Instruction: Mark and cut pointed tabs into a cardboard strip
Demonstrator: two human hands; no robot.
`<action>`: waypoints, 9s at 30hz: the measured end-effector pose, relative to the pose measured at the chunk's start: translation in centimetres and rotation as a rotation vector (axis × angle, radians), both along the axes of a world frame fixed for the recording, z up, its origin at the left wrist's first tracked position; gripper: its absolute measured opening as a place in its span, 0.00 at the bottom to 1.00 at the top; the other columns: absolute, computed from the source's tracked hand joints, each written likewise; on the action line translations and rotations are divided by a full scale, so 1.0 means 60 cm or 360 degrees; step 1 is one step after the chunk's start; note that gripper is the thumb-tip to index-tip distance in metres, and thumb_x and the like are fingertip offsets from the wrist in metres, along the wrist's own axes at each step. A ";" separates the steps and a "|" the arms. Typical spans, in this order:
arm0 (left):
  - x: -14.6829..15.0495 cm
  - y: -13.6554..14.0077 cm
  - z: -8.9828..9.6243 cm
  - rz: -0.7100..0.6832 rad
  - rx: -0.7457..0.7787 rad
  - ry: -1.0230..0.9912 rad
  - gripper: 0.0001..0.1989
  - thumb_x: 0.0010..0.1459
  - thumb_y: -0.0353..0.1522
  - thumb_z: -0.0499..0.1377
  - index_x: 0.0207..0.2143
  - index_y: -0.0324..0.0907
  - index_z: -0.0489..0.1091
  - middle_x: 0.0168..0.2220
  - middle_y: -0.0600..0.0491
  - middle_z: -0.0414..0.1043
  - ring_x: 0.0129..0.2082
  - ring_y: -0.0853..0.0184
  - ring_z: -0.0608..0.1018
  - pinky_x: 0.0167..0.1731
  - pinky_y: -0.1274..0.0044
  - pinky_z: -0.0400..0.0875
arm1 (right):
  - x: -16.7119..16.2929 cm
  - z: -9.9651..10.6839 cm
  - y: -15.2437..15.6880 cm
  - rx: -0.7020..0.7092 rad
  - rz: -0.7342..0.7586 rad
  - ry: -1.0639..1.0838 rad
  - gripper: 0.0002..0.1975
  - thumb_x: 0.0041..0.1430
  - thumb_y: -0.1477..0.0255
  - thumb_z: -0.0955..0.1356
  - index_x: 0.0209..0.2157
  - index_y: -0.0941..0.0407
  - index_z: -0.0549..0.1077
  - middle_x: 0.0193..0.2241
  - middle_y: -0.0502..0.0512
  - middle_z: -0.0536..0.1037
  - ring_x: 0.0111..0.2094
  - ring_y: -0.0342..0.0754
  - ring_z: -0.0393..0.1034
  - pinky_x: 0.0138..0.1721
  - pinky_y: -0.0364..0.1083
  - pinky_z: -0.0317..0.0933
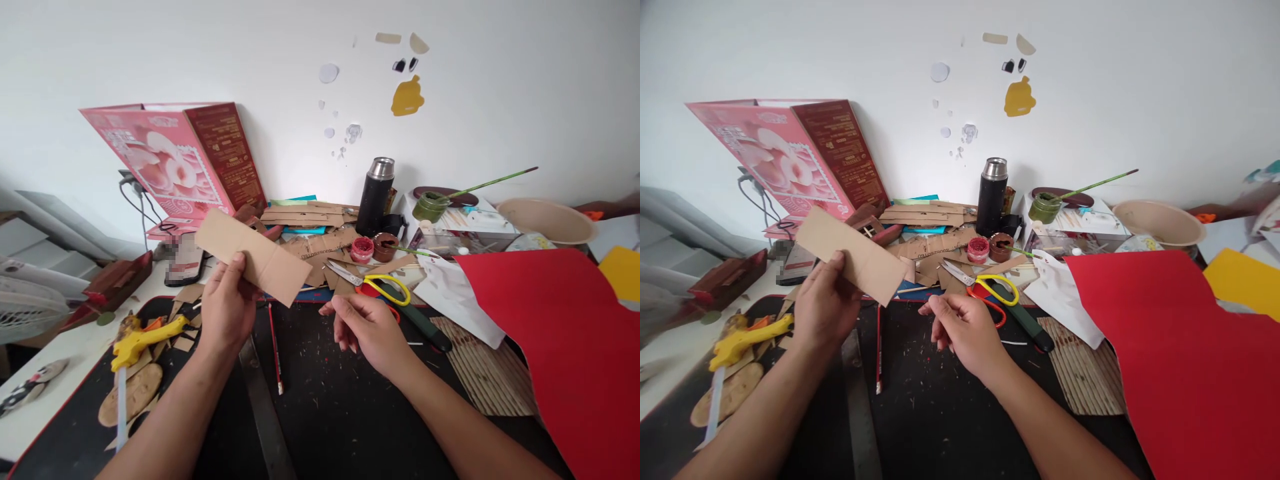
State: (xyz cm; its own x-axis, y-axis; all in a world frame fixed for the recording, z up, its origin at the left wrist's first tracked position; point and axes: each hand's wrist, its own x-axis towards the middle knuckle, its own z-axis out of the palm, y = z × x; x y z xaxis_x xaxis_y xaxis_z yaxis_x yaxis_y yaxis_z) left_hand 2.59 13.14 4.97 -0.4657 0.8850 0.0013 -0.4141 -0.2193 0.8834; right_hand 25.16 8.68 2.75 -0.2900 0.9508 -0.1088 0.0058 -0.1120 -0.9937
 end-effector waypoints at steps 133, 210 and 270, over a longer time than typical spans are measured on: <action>-0.002 0.015 -0.022 0.0028 0.0006 -0.0055 0.23 0.42 0.44 0.80 0.32 0.43 0.76 0.34 0.56 0.81 0.28 0.70 0.76 0.23 0.81 0.68 | 0.071 0.038 0.029 0.0818 -0.0005 -0.2009 0.14 0.72 0.75 0.71 0.55 0.55 0.82 0.52 0.63 0.83 0.52 0.60 0.80 0.51 0.53 0.71; -0.012 0.007 0.008 -0.0257 -0.0114 -0.0329 0.24 0.42 0.38 0.76 0.43 0.42 0.77 0.31 0.57 0.80 0.24 0.68 0.77 0.22 0.80 0.69 | 0.001 0.014 -0.021 -0.0095 0.0325 0.0396 0.37 0.65 0.38 0.74 0.50 0.60 0.80 0.31 0.59 0.84 0.26 0.51 0.80 0.32 0.48 0.72; 0.025 -0.029 -0.009 -0.1032 -0.0118 0.0474 0.26 0.52 0.54 0.76 0.32 0.42 0.79 0.22 0.54 0.74 0.14 0.72 0.68 0.11 0.80 0.58 | 0.002 0.024 -0.010 0.0031 -0.0209 0.0293 0.28 0.60 0.48 0.79 0.47 0.56 0.78 0.29 0.51 0.81 0.26 0.51 0.79 0.33 0.50 0.75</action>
State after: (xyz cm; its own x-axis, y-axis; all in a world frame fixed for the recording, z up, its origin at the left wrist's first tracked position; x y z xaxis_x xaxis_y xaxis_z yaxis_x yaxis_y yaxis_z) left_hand 4.08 11.43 4.41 0.1650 0.9860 -0.0241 -0.1796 0.0541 0.9822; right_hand 25.29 8.07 4.19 -0.1767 0.9832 -0.0470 -0.1890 -0.0807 -0.9786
